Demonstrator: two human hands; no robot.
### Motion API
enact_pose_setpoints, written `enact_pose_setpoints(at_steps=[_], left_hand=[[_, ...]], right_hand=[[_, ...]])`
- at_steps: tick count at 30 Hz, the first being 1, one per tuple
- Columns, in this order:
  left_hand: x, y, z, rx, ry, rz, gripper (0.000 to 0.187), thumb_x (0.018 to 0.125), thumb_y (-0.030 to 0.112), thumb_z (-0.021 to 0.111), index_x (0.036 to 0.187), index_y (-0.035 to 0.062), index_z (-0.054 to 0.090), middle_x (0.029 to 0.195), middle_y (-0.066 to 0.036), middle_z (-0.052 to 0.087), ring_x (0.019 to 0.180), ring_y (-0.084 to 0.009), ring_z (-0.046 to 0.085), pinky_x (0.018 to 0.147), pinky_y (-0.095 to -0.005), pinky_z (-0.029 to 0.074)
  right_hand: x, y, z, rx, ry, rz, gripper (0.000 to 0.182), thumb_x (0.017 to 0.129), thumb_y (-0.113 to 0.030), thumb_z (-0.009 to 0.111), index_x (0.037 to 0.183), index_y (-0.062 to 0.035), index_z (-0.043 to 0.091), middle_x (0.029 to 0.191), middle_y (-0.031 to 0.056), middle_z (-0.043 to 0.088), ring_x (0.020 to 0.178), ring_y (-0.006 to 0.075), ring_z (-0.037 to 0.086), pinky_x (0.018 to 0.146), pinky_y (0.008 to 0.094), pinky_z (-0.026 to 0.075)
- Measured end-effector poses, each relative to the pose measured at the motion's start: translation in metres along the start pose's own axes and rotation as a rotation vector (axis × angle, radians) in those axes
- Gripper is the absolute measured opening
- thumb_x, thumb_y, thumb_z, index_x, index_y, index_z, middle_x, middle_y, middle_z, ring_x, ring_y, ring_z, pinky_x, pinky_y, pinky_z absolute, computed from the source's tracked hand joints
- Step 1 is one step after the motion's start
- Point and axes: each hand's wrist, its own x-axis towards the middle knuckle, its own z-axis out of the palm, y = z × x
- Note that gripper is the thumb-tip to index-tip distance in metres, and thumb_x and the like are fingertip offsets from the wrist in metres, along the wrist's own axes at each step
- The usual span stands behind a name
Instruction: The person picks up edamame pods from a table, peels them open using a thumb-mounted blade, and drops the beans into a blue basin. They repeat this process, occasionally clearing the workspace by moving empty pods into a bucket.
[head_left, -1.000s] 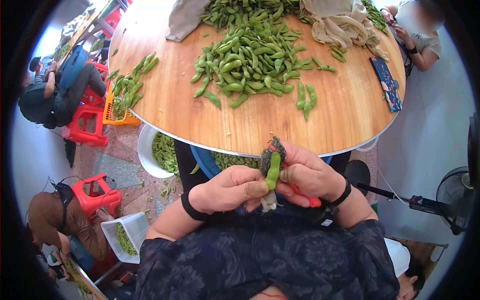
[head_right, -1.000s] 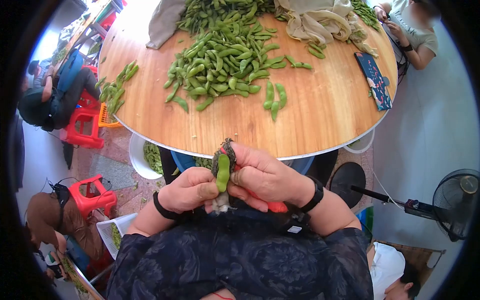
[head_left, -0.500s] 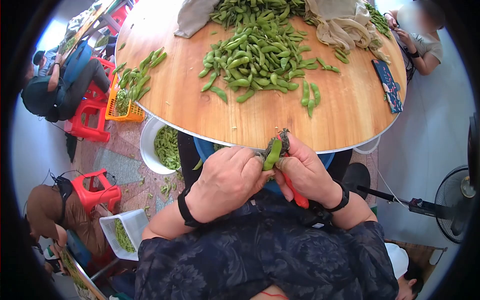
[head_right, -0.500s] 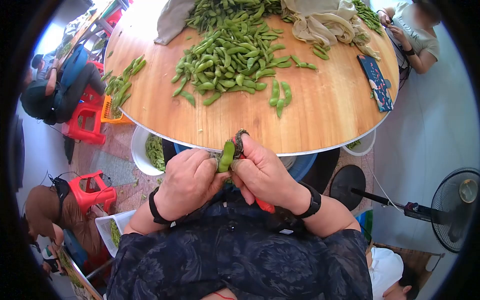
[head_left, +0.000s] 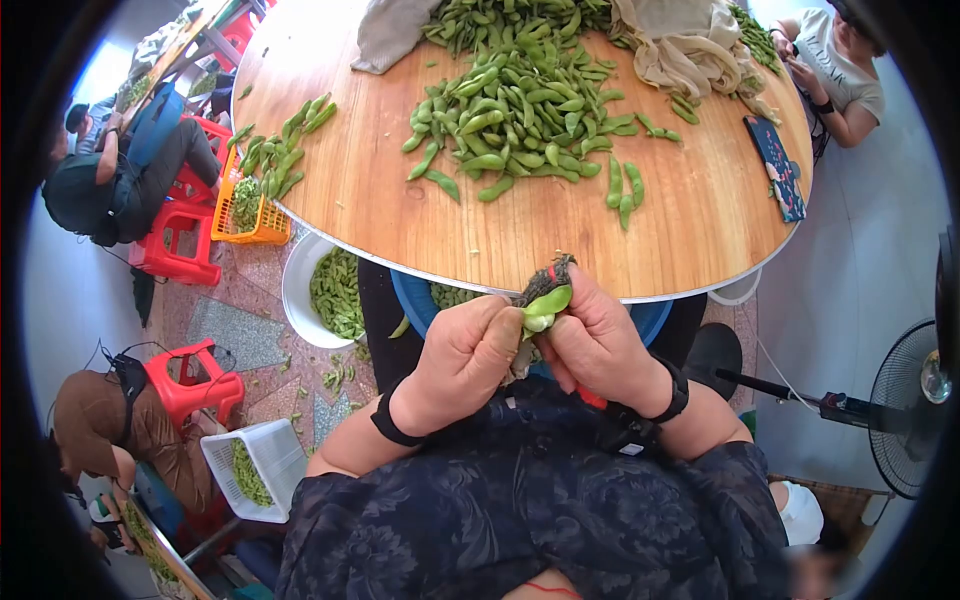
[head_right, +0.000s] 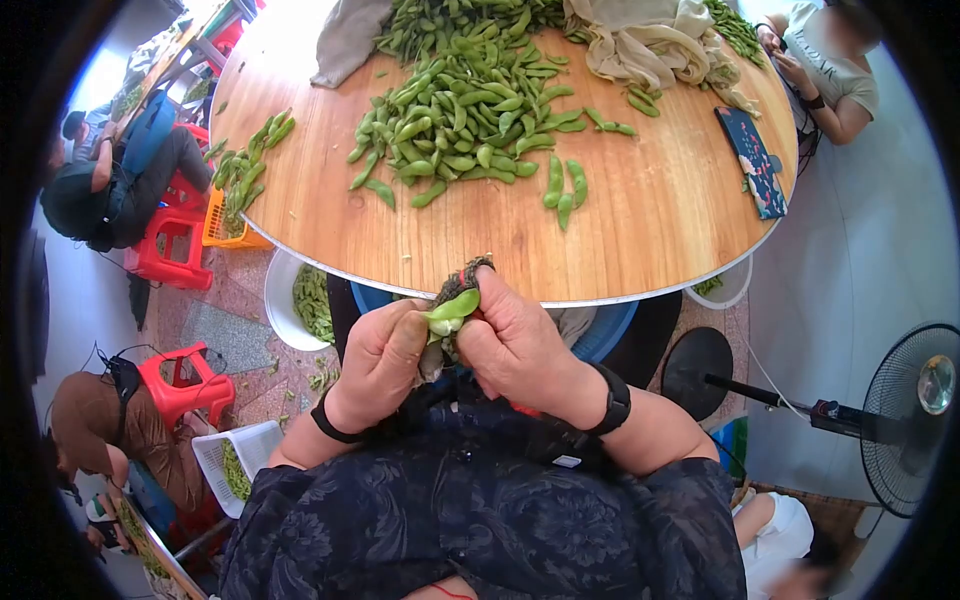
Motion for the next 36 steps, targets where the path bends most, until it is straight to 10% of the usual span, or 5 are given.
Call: enact_pose_setpoints(at_steps=[7,13,24,33,36], left_hand=[[0.006,0.001,-0.011,0.76,0.056,0.479,0.026,0.077,0.004,0.063,0.064,0.0041,0.041,0.058,-0.01,0.04,0.049,-0.03,0.046,0.045,-0.0381,0.037],[0.007,0.003,-0.022,0.599,-0.22,0.455,0.026,0.076,0.005,0.064,0.064,0.0049,0.041,0.058,-0.01,0.041,0.049,-0.0293,0.047,0.045,-0.0397,0.037],[-0.01,-0.003,-0.038,0.643,-0.119,0.34,0.029,0.077,0.006,0.063,0.06,0.0045,0.04,0.055,-0.011,0.038,0.047,-0.0302,0.044,0.044,-0.0399,0.033],[-0.07,-0.019,-0.125,0.683,0.447,-0.163,0.019,0.093,0.012,0.052,0.077,0.0003,0.052,0.062,-0.01,0.05,0.056,-0.0235,0.051,0.053,-0.0327,0.04],[-0.078,-0.035,-0.154,1.25,0.675,0.071,0.01,0.092,0.009,0.051,0.088,0.0003,0.055,0.072,-0.011,0.052,0.064,-0.0224,0.052,0.06,-0.0332,0.043]], right_hand=[[-0.007,-0.005,-0.007,-0.487,0.181,-0.201,0.039,0.08,-0.015,0.068,0.11,0.0006,0.048,0.079,0.0112,0.059,0.068,0.0196,0.06,0.062,0.0303,0.048],[0.0,-0.013,-0.012,-0.675,0.058,-0.35,0.032,0.079,-0.014,0.067,0.101,0.0005,0.05,0.066,0.0116,0.056,0.057,0.0267,0.059,0.054,0.0335,0.047],[-0.002,-0.005,-0.012,-1.06,0.036,-0.394,0.03,0.075,-0.006,0.065,0.102,0.0015,0.056,0.065,0.0121,0.057,0.057,0.0286,0.06,0.051,0.0354,0.047],[-0.011,-0.032,-0.047,-1.307,0.285,-0.34,0.017,0.081,-0.006,0.058,0.096,-0.0027,0.051,0.066,0.0181,0.056,0.061,0.0378,0.059,0.052,0.0439,0.048],[0.009,-0.045,-0.08,-1.387,0.474,-0.319,0.018,0.082,-0.008,0.058,0.098,-0.0024,0.05,0.069,0.0191,0.057,0.064,0.0391,0.059,0.055,0.0453,0.048]])
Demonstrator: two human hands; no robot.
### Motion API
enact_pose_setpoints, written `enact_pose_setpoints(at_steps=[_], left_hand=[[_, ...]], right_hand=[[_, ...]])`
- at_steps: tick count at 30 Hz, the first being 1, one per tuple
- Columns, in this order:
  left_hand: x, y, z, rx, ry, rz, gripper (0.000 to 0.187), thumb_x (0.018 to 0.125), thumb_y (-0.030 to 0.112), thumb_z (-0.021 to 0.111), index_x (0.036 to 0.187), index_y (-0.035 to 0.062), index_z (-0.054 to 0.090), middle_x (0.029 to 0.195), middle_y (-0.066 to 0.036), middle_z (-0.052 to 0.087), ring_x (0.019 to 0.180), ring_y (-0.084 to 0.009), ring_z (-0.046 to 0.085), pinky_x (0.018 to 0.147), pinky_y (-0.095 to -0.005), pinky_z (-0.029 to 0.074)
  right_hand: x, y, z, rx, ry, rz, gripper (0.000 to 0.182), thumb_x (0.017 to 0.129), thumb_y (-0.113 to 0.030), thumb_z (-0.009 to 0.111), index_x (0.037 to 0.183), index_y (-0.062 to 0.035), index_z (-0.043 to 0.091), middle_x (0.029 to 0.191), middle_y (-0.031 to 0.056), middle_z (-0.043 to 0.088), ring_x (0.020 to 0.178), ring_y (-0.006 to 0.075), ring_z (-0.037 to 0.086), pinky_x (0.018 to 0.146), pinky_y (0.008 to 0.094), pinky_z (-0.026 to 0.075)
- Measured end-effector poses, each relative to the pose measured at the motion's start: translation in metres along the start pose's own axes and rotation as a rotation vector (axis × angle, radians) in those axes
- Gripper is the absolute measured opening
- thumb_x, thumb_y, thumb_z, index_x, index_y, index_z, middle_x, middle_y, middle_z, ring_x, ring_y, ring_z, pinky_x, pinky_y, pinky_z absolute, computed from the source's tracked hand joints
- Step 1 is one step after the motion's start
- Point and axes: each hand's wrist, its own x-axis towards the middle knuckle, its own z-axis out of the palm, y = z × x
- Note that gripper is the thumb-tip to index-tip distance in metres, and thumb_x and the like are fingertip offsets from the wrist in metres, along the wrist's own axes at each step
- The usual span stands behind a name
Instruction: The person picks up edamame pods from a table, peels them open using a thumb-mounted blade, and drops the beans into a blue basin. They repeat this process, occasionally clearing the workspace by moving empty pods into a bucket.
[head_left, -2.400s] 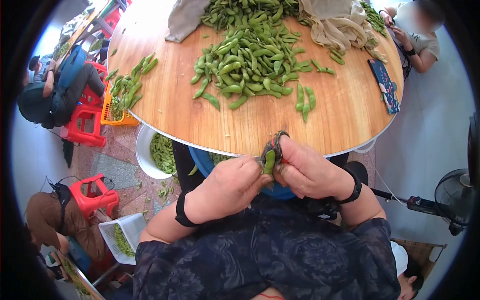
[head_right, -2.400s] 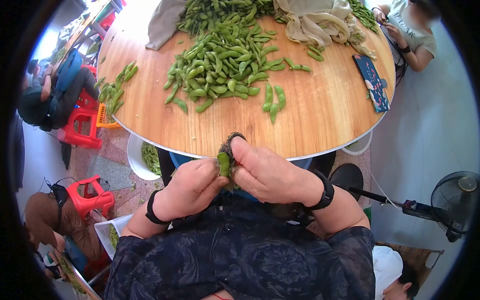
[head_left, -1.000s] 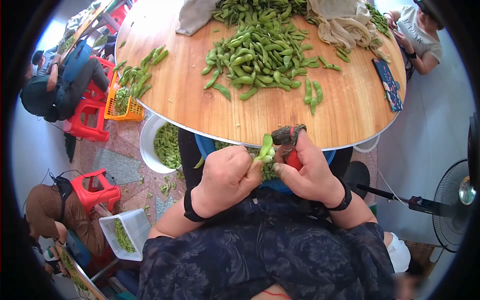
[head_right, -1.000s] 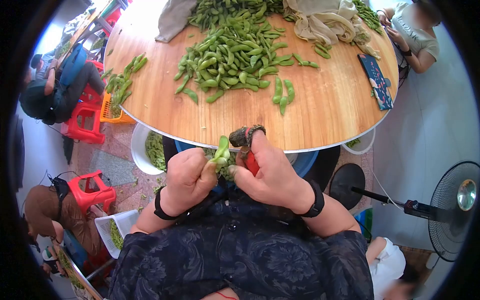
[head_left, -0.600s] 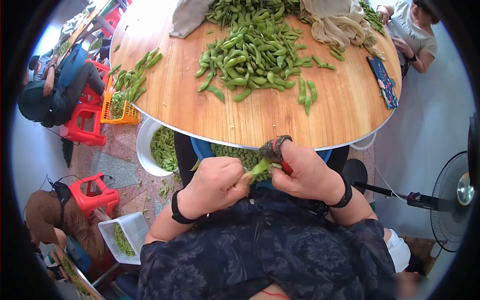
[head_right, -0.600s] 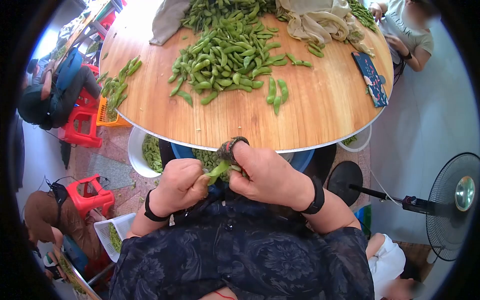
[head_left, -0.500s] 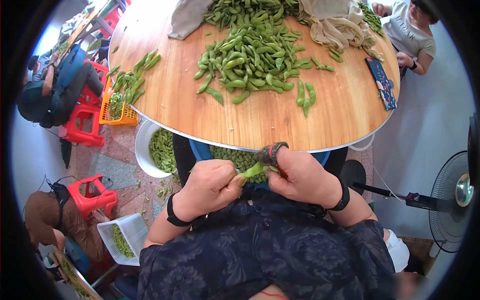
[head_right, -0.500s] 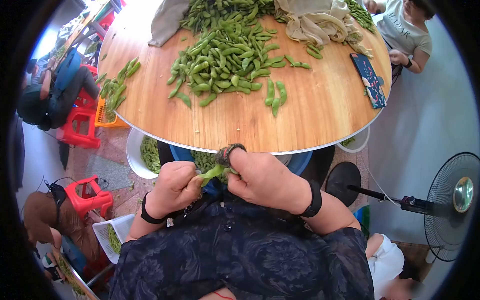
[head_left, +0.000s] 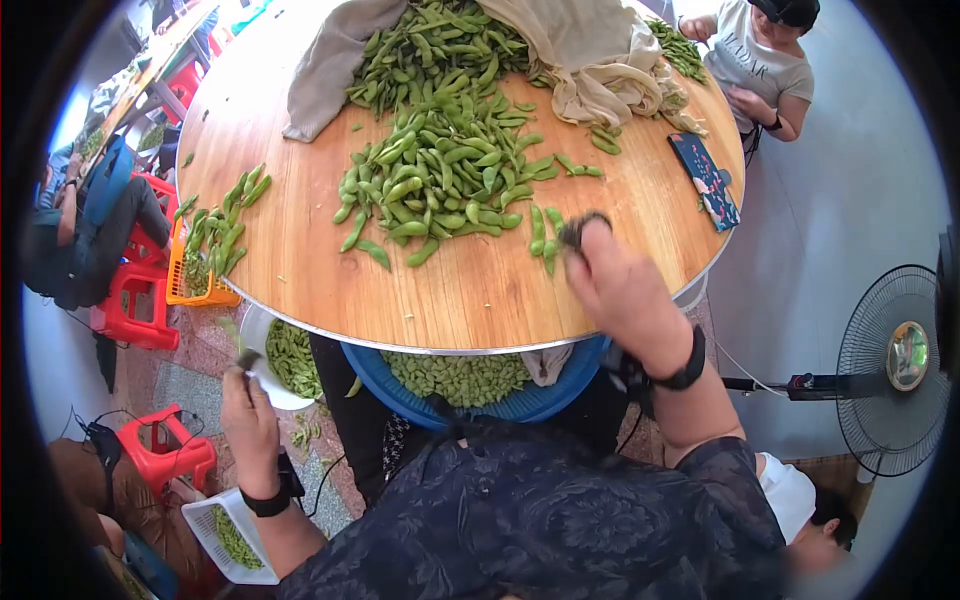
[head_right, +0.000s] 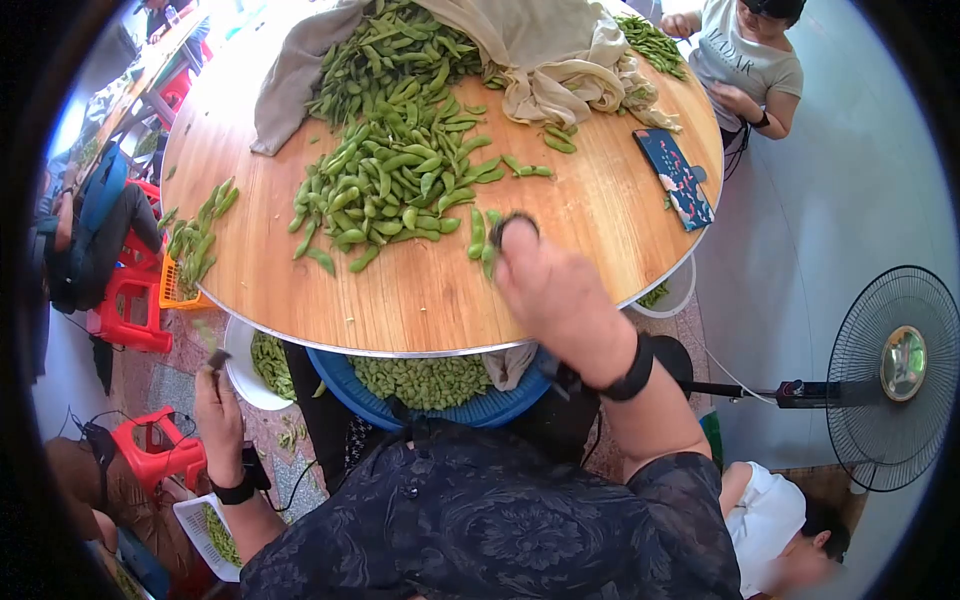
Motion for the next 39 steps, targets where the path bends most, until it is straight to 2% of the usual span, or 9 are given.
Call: enact_pose_setpoints(at_steps=[4,8,10,12,15,19,24,30,39], left_hand=[[0.002,0.017,-0.012,-0.04,-0.012,-0.114,0.012,0.089,0.005,0.052,0.099,0.0001,0.056,0.082,-0.013,0.054,0.073,-0.025,0.054,0.067,-0.0349,0.044],[0.008,0.055,-0.007,-0.436,-0.22,-0.068,0.029,0.092,0.0,0.047,0.119,-0.0045,0.053,0.111,-0.011,0.061,0.102,-0.0184,0.057,0.091,-0.0297,0.042],[0.011,0.079,-0.002,-0.63,-0.371,-0.059,0.029,0.091,-0.001,0.047,0.12,-0.0038,0.053,0.111,-0.01,0.06,0.1,-0.017,0.057,0.091,-0.0287,0.042],[0.022,0.116,0.012,-0.839,-0.367,0.024,0.027,0.086,-0.002,0.052,0.112,-0.0019,0.058,0.085,-0.005,0.055,0.075,-0.0115,0.054,0.067,-0.0254,0.045],[0.03,0.161,0.028,-1.028,-0.473,0.128,0.029,0.089,0.001,0.054,0.117,-0.0024,0.054,0.082,-0.002,0.052,0.068,-0.0078,0.051,0.061,-0.0222,0.043],[0.03,0.195,0.051,-1.395,-0.738,-0.099,0.013,0.093,0.007,0.055,0.103,-0.0014,0.053,0.073,-0.003,0.05,0.062,-0.009,0.049,0.056,-0.0246,0.04],[0.028,0.184,0.05,-1.186,-0.656,-0.025,0.013,0.095,0.011,0.054,0.09,-0.0002,0.054,0.069,-0.01,0.049,0.06,-0.0194,0.048,0.056,-0.031,0.04],[0.022,0.173,0.045,-0.876,-0.591,0.232,0.013,0.091,0.013,0.059,0.087,0.0005,0.055,0.071,-0.014,0.055,0.064,-0.0322,0.055,0.057,-0.0372,0.043],[0.026,0.175,0.034,-0.543,-0.497,0.608,0.015,0.084,0.007,0.064,0.086,0.0003,0.051,0.074,-0.014,0.051,0.065,-0.0333,0.054,0.056,-0.0402,0.042]], right_hand=[[0.031,0.029,0.009,-0.13,0.015,-0.039,0.027,0.084,-0.014,0.058,0.104,-0.0015,0.046,0.074,0.0211,0.059,0.072,0.0387,0.06,0.061,0.0451,0.049],[0.041,0.032,0.011,-0.062,-0.062,0.027,0.03,0.082,-0.011,0.056,0.108,-0.0002,0.046,0.081,0.0231,0.058,0.081,0.0402,0.059,0.07,0.0469,0.048],[0.04,0.026,0.003,0.023,-0.04,0.085,0.028,0.082,-0.009,0.056,0.107,-0.0007,0.046,0.078,0.0192,0.058,0.072,0.0344,0.06,0.064,0.0423,0.049],[0.036,0.009,-0.006,0.113,-0.028,0.141,0.027,0.083,-0.007,0.056,0.107,-0.0013,0.046,0.076,0.0154,0.058,0.064,0.0287,0.06,0.057,0.0377,0.049],[0.018,-0.037,-0.009,1.165,-0.108,0.383,0.024,0.089,-0.003,0.056,0.11,-0.0056,0.047,0.072,-0.0023,0.05,0.045,0.002,0.043,0.039,0.0176,0.034],[-0.008,-0.068,0.009,1.419,-0.127,0.365,0.027,0.089,-0.003,0.058,0.114,-0.0036,0.047,0.088,0.0014,0.053,0.049,0.0049,0.047,0.042,0.02,0.038],[-0.021,-0.053,0.016,1.022,-0.083,0.195,0.027,0.09,0.002,0.047,0.117,-0.0034,0.047,0.081,0.0035,0.055,0.046,0.0065,0.047,0.041,0.0195,0.039],[-0.018,-0.054,0.002,1.289,-0.609,0.445,0.018,0.09,-0.006,0.039,0.106,-0.0026,0.047,0.066,0.0007,0.05,0.042,0.0063,0.044,0.041,0.0211,0.037],[-0.022,-0.052,0.008,0.943,-0.648,0.178,0.009,0.088,-0.007,0.041,0.096,-0.0042,0.045,0.067,0.0027,0.051,0.043,0.0088,0.045,0.041,0.0228,0.037]])
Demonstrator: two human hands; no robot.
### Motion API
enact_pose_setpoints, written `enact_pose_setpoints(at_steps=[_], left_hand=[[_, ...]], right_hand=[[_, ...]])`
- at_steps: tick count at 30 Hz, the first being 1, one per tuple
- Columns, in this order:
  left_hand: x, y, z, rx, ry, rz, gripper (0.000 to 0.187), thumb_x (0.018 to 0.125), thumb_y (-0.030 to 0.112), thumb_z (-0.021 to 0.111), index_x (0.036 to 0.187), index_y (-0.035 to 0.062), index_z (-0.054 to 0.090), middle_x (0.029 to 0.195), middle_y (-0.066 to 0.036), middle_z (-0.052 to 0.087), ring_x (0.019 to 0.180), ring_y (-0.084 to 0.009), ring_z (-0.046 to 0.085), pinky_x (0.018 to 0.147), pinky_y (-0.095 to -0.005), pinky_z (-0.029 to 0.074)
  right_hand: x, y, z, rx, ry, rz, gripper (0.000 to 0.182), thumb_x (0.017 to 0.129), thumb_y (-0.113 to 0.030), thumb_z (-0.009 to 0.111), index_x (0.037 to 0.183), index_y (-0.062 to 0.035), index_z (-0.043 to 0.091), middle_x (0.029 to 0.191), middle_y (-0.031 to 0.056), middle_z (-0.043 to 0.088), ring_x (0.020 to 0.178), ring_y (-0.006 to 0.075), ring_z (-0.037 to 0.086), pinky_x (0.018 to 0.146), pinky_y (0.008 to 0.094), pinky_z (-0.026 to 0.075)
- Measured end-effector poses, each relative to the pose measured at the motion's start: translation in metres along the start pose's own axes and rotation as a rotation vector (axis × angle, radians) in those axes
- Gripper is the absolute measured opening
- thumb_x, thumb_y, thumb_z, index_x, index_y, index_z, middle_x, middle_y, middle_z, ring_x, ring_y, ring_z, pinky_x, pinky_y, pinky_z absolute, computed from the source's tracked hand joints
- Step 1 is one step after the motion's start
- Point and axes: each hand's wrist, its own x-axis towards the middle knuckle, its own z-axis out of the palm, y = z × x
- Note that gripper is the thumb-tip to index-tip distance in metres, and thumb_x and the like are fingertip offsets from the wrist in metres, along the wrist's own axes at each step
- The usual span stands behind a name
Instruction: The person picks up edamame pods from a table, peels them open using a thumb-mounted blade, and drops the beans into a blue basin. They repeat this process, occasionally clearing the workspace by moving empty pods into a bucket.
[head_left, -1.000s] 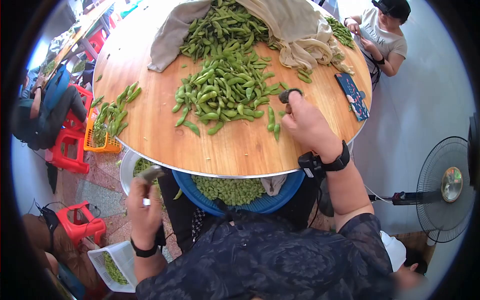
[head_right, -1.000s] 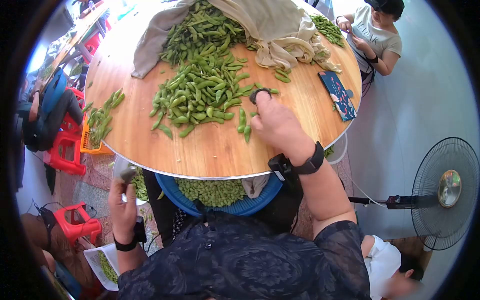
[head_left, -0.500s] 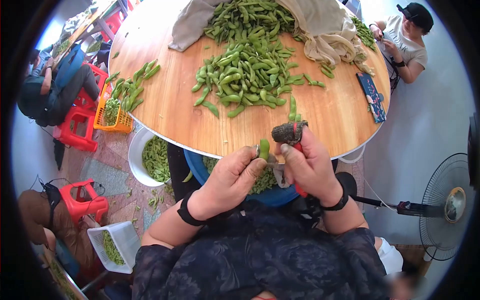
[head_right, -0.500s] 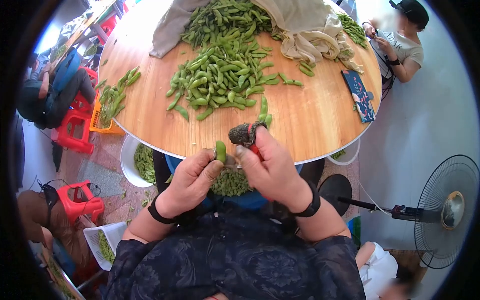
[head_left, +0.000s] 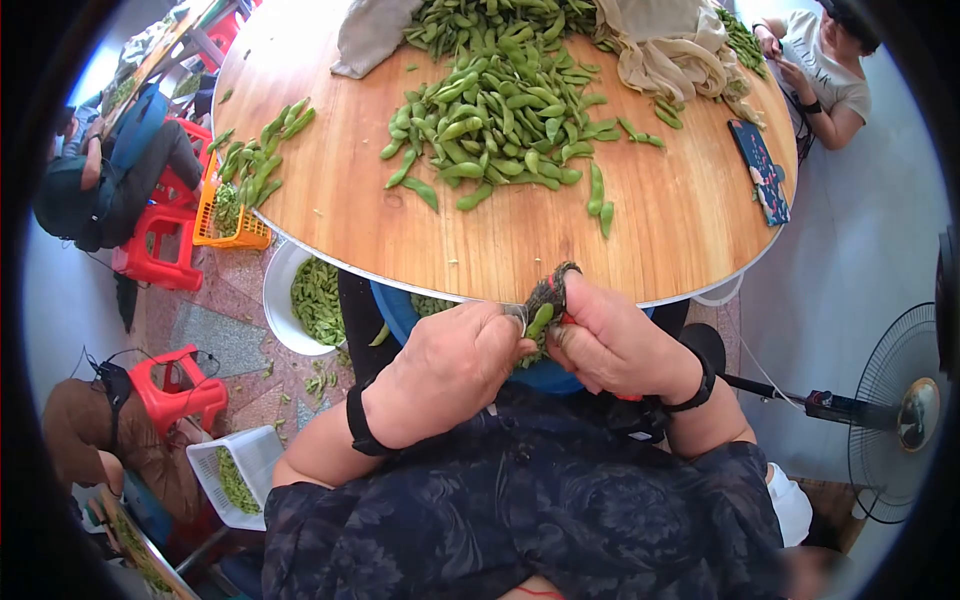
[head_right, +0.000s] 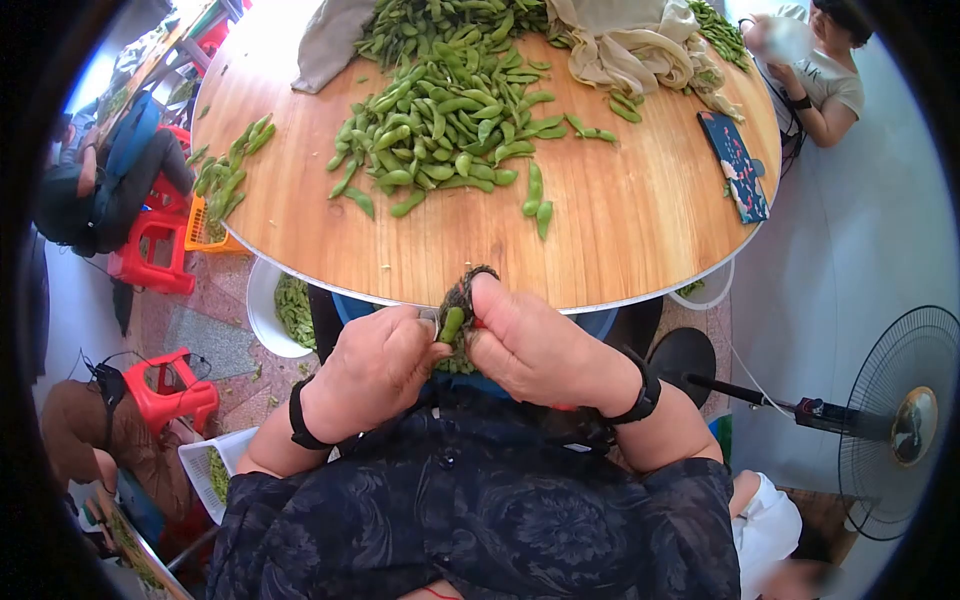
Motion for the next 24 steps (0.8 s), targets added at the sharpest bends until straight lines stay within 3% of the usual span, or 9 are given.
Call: enact_pose_setpoints(at_steps=[4,7,9,10,11,13,14,17,24], left_hand=[[-0.004,-0.007,0.003,-0.017,-0.015,0.038,0.016,0.085,0.01,0.064,0.084,0.0019,0.051,0.073,-0.015,0.05,0.062,-0.0339,0.051,0.054,-0.0373,0.041],[-0.012,-0.013,0.003,-0.422,-0.044,-0.102,0.013,0.09,0.012,0.059,0.082,0.0051,0.051,0.067,-0.012,0.051,0.056,-0.0264,0.051,0.054,-0.034,0.043],[-0.015,-0.012,-0.003,-1.254,-0.3,-0.475,0.012,0.093,0.013,0.057,0.086,0.0039,0.053,0.065,-0.011,0.051,0.056,-0.0242,0.051,0.054,-0.0331,0.042],[-0.016,-0.011,-0.003,-1.336,-0.245,-0.564,0.014,0.094,0.016,0.056,0.088,0.0032,0.053,0.065,-0.01,0.052,0.057,-0.0212,0.053,0.054,-0.033,0.042],[-0.015,-0.011,0.001,-1.334,-0.245,-0.567,0.014,0.094,0.016,0.056,0.088,0.0032,0.053,0.065,-0.01,0.052,0.057,-0.0212,0.053,0.054,-0.033,0.042],[-0.008,-0.012,0.006,-0.672,0.033,-0.286,0.016,0.089,0.016,0.063,0.086,0.0032,0.053,0.066,-0.01,0.052,0.059,-0.023,0.055,0.054,-0.0328,0.043],[-0.006,-0.012,-0.003,-0.121,0.086,-0.072,0.02,0.083,0.014,0.069,0.084,0.0033,0.052,0.068,-0.011,0.051,0.061,-0.0258,0.055,0.055,-0.0346,0.044],[-0.006,-0.004,-0.008,0.17,0.109,0.005,0.025,0.077,0.013,0.072,0.083,0.0019,0.051,0.071,-0.011,0.05,0.063,-0.0306,0.055,0.056,-0.0381,0.045],[-0.017,-0.014,0.005,-0.101,0.094,-0.04,0.022,0.083,0.012,0.065,0.085,-0.0013,0.047,0.071,-0.015,0.047,0.064,-0.0341,0.052,0.055,-0.0403,0.042]], right_hand=[[0.002,0.01,0.006,0.053,-0.019,-0.03,0.01,0.09,-0.006,0.039,0.096,-0.0041,0.045,0.066,0.0033,0.051,0.041,0.009,0.044,0.039,0.023,0.037],[0.003,0.011,0.01,0.4,-0.107,0.036,0.012,0.091,-0.005,0.036,0.097,-0.0046,0.046,0.065,0.0038,0.052,0.04,0.009,0.045,0.037,0.022,0.036],[0.003,0.01,0.015,0.862,-0.247,0.077,0.014,0.093,-0.005,0.035,0.098,-0.0053,0.048,0.064,0.0032,0.051,0.04,0.0083,0.045,0.036,0.0208,0.037],[0.005,0.01,0.017,0.867,-0.248,0.075,0.014,0.093,-0.005,0.035,0.098,-0.0053,0.048,0.064,0.0032,0.051,0.04,0.0083,0.045,0.036,0.0208,0.037],[0.008,0.011,0.018,0.839,-0.161,0.109,0.012,0.095,-0.008,0.036,0.098,-0.0056,0.048,0.063,0.0027,0.051,0.04,0.0078,0.045,0.036,0.0201,0.036],[0.011,0.014,0.02,0.809,-0.077,0.142,0.011,0.097,-0.011,0.038,0.098,-0.0058,0.048,0.063,0.0021,0.051,0.039,0.0073,0.045,0.036,0.0194,0.036],[0.012,0.018,0.022,0.751,-0.052,0.099,0.012,0.098,-0.015,0.039,0.097,-0.0062,0.047,0.063,0.0018,0.051,0.039,0.0066,0.044,0.035,0.019,0.036],[0.011,0.021,0.03,0.621,-0.005,0.012,0.017,0.101,-0.022,0.042,0.094,-0.0069,0.046,0.063,0.0006,0.051,0.038,0.0051,0.043,0.035,0.0181,0.034],[0.004,0.009,0.028,0.606,0.083,-0.025,0.011,0.098,-0.017,0.048,0.097,-0.0064,0.047,0.067,-0.0014,0.05,0.041,0.0034,0.044,0.037,0.0172,0.034]])
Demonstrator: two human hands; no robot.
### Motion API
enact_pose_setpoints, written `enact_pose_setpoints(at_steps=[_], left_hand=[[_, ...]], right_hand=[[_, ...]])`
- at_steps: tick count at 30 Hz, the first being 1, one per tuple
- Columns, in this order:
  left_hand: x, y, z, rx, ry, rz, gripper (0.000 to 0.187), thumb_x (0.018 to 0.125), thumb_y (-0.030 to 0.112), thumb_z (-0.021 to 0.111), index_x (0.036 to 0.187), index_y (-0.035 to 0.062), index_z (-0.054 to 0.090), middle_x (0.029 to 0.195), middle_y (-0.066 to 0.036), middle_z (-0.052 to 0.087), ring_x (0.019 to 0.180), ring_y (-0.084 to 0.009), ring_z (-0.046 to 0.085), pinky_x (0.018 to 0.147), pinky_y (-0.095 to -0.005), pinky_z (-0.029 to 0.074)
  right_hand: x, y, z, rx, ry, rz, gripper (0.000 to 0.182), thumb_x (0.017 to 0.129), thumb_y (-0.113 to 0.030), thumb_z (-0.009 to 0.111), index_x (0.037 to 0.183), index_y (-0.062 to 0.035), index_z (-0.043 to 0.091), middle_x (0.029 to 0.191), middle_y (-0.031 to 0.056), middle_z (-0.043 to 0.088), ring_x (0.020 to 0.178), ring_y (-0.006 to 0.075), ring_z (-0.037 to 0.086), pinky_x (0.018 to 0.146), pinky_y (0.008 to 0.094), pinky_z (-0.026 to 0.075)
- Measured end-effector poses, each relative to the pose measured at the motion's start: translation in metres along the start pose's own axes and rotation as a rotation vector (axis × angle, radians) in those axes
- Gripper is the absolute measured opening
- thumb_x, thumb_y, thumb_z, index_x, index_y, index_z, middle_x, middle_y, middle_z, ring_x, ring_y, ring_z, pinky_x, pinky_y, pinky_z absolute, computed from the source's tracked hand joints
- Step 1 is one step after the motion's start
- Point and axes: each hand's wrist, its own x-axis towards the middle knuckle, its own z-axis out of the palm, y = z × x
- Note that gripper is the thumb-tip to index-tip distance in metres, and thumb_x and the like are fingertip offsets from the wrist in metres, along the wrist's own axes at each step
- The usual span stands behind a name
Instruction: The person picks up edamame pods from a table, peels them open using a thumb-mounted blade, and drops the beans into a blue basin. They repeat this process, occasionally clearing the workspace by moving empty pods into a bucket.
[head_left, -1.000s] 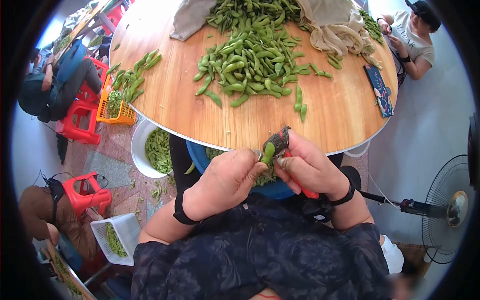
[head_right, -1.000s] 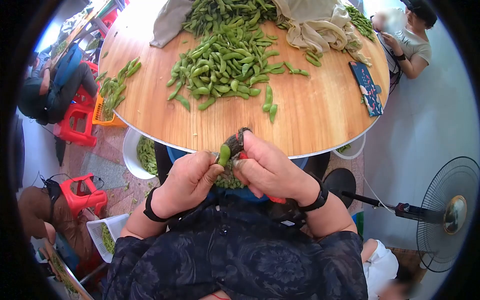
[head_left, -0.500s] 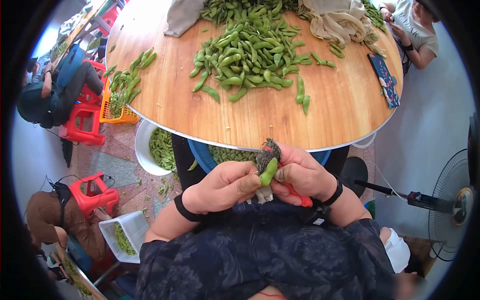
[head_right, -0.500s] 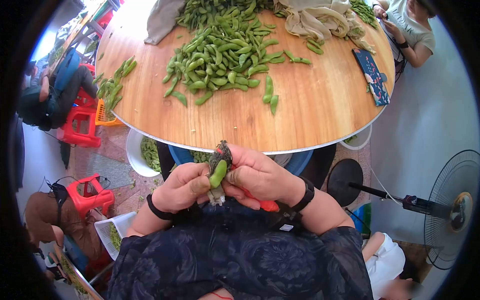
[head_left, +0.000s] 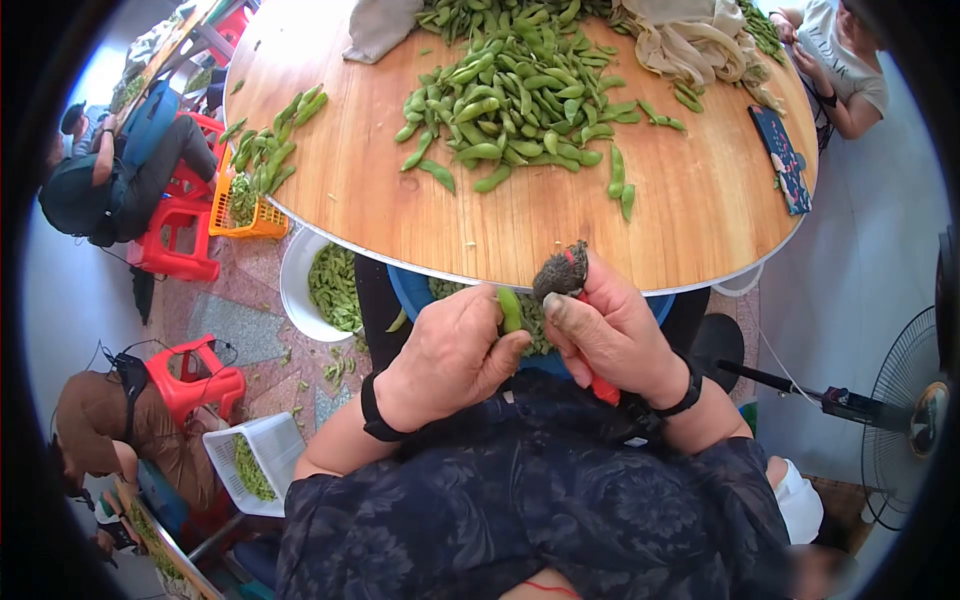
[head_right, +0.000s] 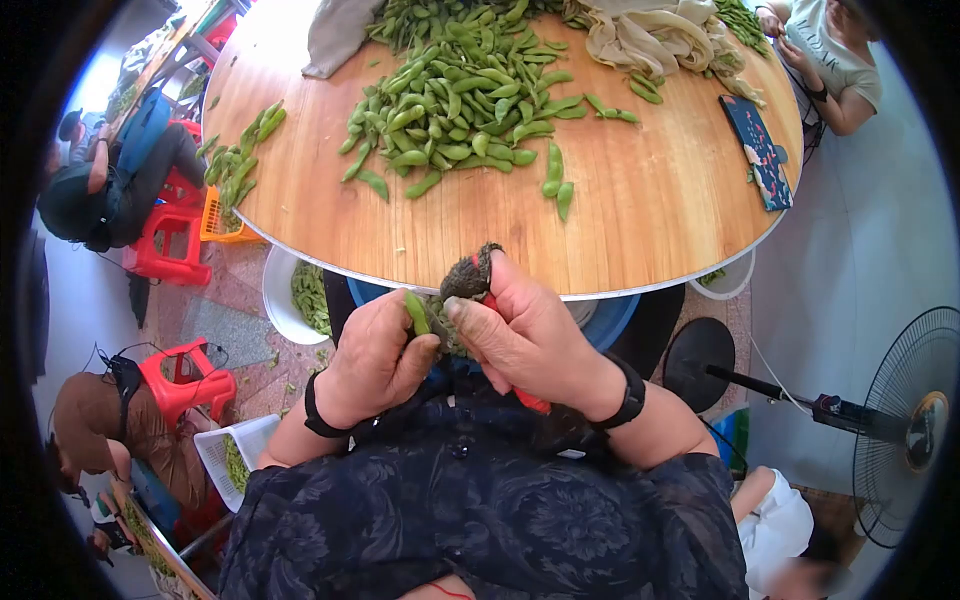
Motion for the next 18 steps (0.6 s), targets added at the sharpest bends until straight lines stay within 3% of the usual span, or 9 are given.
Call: enact_pose_setpoints(at_steps=[2,9,11,12,14,15,17,18], left_hand=[[0.001,0.001,0.001,-0.032,-0.027,0.036,0.023,0.082,0.011,0.065,0.083,-0.0006,0.046,0.071,-0.014,0.046,0.062,-0.0341,0.052,0.055,-0.0404,0.042],[0.0,0.0,0.005,-0.016,-0.043,0.066,0.021,0.077,0.006,0.064,0.081,-0.0003,0.045,0.07,-0.015,0.045,0.062,-0.0344,0.051,0.055,-0.0412,0.043],[-0.002,-0.005,0.006,-0.108,-0.045,0.057,0.016,0.088,0.013,0.057,0.085,0.0,0.047,0.07,-0.012,0.046,0.059,-0.0281,0.051,0.053,-0.0382,0.042],[-0.004,-0.003,0.005,-0.107,-0.045,0.056,0.016,0.088,0.013,0.057,0.085,0.0,0.047,0.07,-0.012,0.046,0.059,-0.0281,0.051,0.053,-0.0382,0.042],[-0.009,0.005,0.004,-0.794,-0.168,-0.429,0.026,0.098,0.025,0.045,0.089,0.0014,0.05,0.07,-0.005,0.049,0.057,-0.0172,0.048,0.052,-0.0315,0.041],[-0.01,0.006,0.004,-0.793,-0.168,-0.43,0.026,0.098,0.025,0.045,0.089,0.0014,0.05,0.07,-0.005,0.049,0.057,-0.0172,0.048,0.052,-0.0315,0.041],[-0.011,0.008,0.005,-1.167,-0.144,-0.7,0.038,0.102,0.035,0.036,0.092,0.0027,0.054,0.072,0.0,0.051,0.059,-0.0086,0.045,0.054,-0.0239,0.039],[-0.011,0.008,0.005,-1.166,-0.146,-0.702,0.038,0.102,0.035,0.036,0.092,0.0027,0.054,0.072,0.0,0.051,0.059,-0.0086,0.045,0.054,-0.0239,0.039]], right_hand=[[0.001,-0.006,-0.003,-0.125,-0.032,0.022,0.014,0.095,-0.016,0.054,0.103,-0.0062,0.048,0.07,-0.0022,0.051,0.043,0.0025,0.044,0.039,0.0174,0.034],[0.005,0.004,-0.009,-0.1,-0.163,0.062,0.014,0.095,-0.015,0.053,0.104,-0.006,0.048,0.073,-0.0023,0.051,0.045,0.0019,0.044,0.04,0.0175,0.035],[0.006,0.007,-0.01,-0.066,-0.179,0.033,0.012,0.095,-0.014,0.051,0.103,-0.0054,0.048,0.07,-0.002,0.051,0.044,0.0023,0.045,0.039,0.0177,0.035],[0.006,0.006,-0.009,-0.065,-0.18,0.033,0.012,0.095,-0.014,0.051,0.103,-0.0054,0.048,0.07,-0.002,0.051,0.044,0.0023,0.045,0.039,0.0177,0.035],[0.006,0.003,-0.006,-0.065,-0.119,0.121,0.008,0.095,-0.012,0.048,0.1,-0.0052,0.047,0.067,-0.0017,0.051,0.042,0.003,0.046,0.038,0.0178,0.035],[0.006,0.003,-0.004,-0.065,-0.119,0.121,0.008,0.095,-0.012,0.048,0.1,-0.0052,0.047,0.067,-0.0017,0.051,0.042,0.003,0.046,0.038,0.0178,0.035],[0.006,0.005,0.0,0.017,-0.065,0.128,0.006,0.094,-0.01,0.045,0.097,-0.0051,0.046,0.064,-0.0015,0.05,0.041,0.0037,0.046,0.038,0.0178,0.036],[0.006,0.005,0.001,0.02,-0.064,0.128,0.006,0.094,-0.01,0.045,0.097,-0.0051,0.046,0.064,-0.0015,0.05,0.041,0.0037,0.046,0.038,0.0178,0.036]])
